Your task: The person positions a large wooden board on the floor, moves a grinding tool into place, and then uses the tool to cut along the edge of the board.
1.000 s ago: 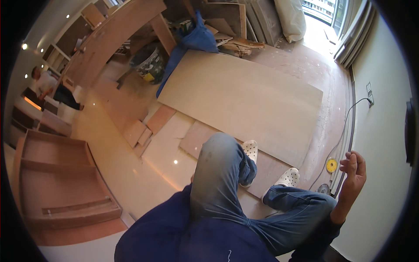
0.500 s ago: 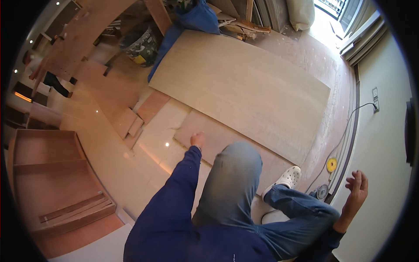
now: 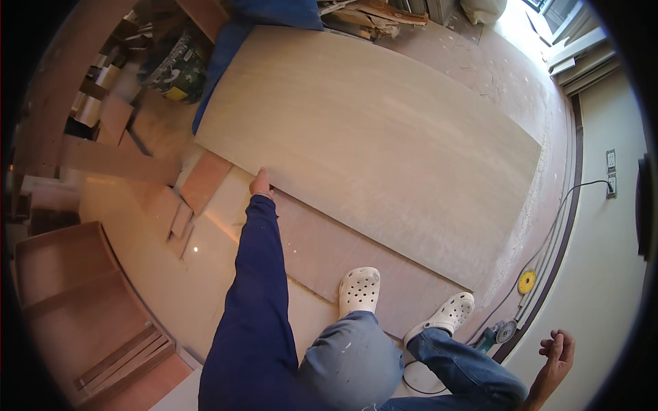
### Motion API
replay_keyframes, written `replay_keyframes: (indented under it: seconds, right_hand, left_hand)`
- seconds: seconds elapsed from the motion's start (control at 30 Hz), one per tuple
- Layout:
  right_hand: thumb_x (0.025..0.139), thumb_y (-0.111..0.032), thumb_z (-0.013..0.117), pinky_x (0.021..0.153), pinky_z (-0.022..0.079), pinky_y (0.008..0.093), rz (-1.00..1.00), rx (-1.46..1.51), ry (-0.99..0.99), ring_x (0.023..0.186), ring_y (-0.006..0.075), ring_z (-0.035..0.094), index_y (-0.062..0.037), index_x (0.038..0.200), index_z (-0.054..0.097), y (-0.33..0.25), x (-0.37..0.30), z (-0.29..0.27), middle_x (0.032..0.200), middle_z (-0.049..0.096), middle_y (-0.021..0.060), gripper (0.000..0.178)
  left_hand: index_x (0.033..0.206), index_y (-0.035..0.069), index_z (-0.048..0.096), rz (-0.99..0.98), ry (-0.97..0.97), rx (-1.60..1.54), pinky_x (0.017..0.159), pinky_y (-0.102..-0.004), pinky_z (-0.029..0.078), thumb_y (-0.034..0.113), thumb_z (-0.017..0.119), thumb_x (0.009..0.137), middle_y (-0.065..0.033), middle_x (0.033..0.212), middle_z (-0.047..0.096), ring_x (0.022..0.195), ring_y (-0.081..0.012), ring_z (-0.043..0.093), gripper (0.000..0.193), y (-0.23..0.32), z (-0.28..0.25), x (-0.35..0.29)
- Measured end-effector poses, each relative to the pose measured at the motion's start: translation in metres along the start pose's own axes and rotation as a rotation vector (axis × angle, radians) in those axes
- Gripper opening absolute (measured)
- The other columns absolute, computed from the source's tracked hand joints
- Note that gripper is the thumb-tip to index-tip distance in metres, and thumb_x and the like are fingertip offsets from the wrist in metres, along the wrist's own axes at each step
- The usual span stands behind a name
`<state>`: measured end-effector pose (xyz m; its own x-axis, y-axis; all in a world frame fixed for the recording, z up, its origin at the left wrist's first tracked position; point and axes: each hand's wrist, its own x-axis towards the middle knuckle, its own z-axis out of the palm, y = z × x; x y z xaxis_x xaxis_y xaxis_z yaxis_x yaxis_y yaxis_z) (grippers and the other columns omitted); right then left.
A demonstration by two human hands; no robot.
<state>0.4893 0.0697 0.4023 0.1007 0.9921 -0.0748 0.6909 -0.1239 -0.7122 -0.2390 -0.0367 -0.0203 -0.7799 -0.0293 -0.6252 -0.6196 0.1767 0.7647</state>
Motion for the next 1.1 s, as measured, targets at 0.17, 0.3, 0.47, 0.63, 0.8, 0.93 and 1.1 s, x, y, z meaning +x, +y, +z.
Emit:
replay_keyframes:
  seconds: [0.17, 0.3, 0.47, 0.63, 0.8, 0.93, 1.1]
  right_hand:
    - [0.103, -0.027, 0.055, 0.066, 0.047, 0.0247, -0.003, 0.016, -0.043, 0.076, 0.01, 0.059, -0.0031, 0.109, 0.063, -0.005, 0.008, 0.008, 0.097, 0.063, 0.0044, 0.026]
    - [0.103, -0.027, 0.056, 0.066, 0.047, 0.0244, -0.014, 0.01, -0.054, 0.076, 0.0102, 0.059, -0.0031, 0.109, 0.063, -0.015, 0.004, 0.014, 0.097, 0.063, 0.0046, 0.025]
    - [0.103, -0.024, 0.056, 0.066, 0.047, 0.0246, -0.02, 0.029, -0.054, 0.077, 0.011, 0.06, -0.0021, 0.108, 0.063, -0.017, -0.001, 0.014, 0.097, 0.063, 0.0055, 0.023]
    - [0.102, -0.023, 0.057, 0.066, 0.048, 0.0247, -0.028, 0.033, -0.062, 0.077, 0.0114, 0.06, -0.0015, 0.108, 0.063, -0.021, -0.002, 0.016, 0.097, 0.064, 0.0059, 0.023]
    - [0.102, -0.023, 0.058, 0.066, 0.048, 0.0248, -0.045, 0.021, -0.052, 0.077, 0.0115, 0.061, -0.0013, 0.107, 0.063, -0.022, -0.003, 0.017, 0.096, 0.064, 0.0059, 0.023]
    - [0.102, -0.023, 0.058, 0.066, 0.048, 0.0249, -0.04, 0.021, -0.05, 0.077, 0.0115, 0.061, -0.0013, 0.106, 0.063, -0.025, -0.004, 0.018, 0.095, 0.064, 0.0059, 0.023]
    - [0.101, -0.022, 0.059, 0.066, 0.048, 0.025, -0.044, 0.026, -0.051, 0.076, 0.0114, 0.061, -0.0015, 0.106, 0.063, -0.022, -0.004, 0.017, 0.094, 0.064, 0.006, 0.022]
  left_hand:
    - [0.11, 0.009, 0.064, -0.054, -0.08, 0.005, 0.058, -0.0337, 0.046, 0.044, 0.069, 0.091, -0.0039, 0.096, 0.069, 0.076, -0.0198, 0.065, 0.041, 0.024, -0.005, 0.025]
    - [0.098, 0.024, 0.065, -0.14, -0.082, 0.064, 0.047, -0.0244, 0.031, 0.057, 0.066, 0.09, 0.008, 0.084, 0.065, 0.062, -0.0091, 0.055, 0.034, 0.009, -0.008, 0.021]
    - [0.096, 0.02, 0.065, -0.158, -0.08, 0.141, 0.044, -0.0257, 0.027, 0.057, 0.071, 0.086, 0.0063, 0.078, 0.06, 0.053, -0.009, 0.041, 0.04, 0.012, -0.017, 0.005]
    - [0.103, 0.007, 0.068, -0.084, -0.002, 0.161, 0.042, -0.0295, 0.026, 0.055, 0.079, 0.08, -0.0025, 0.077, 0.051, 0.049, -0.0119, 0.03, 0.053, 0.018, -0.032, -0.001]
    - [0.091, 0.007, 0.065, -0.067, -0.018, 0.176, 0.04, -0.0299, 0.025, 0.057, 0.078, 0.08, -0.0017, 0.067, 0.047, 0.043, -0.0128, 0.029, 0.053, 0.008, -0.032, -0.008]
    - [0.078, 0.008, 0.061, -0.014, -0.024, 0.181, 0.039, -0.0315, 0.027, 0.057, 0.078, 0.08, -0.0008, 0.059, 0.043, 0.041, -0.0135, 0.032, 0.052, -0.008, -0.038, -0.008]
    - [0.085, 0.014, 0.064, -0.009, -0.023, 0.207, 0.038, -0.0262, 0.031, 0.055, 0.076, 0.083, 0.0035, 0.065, 0.047, 0.046, -0.0098, 0.037, 0.043, -0.017, -0.04, -0.005]
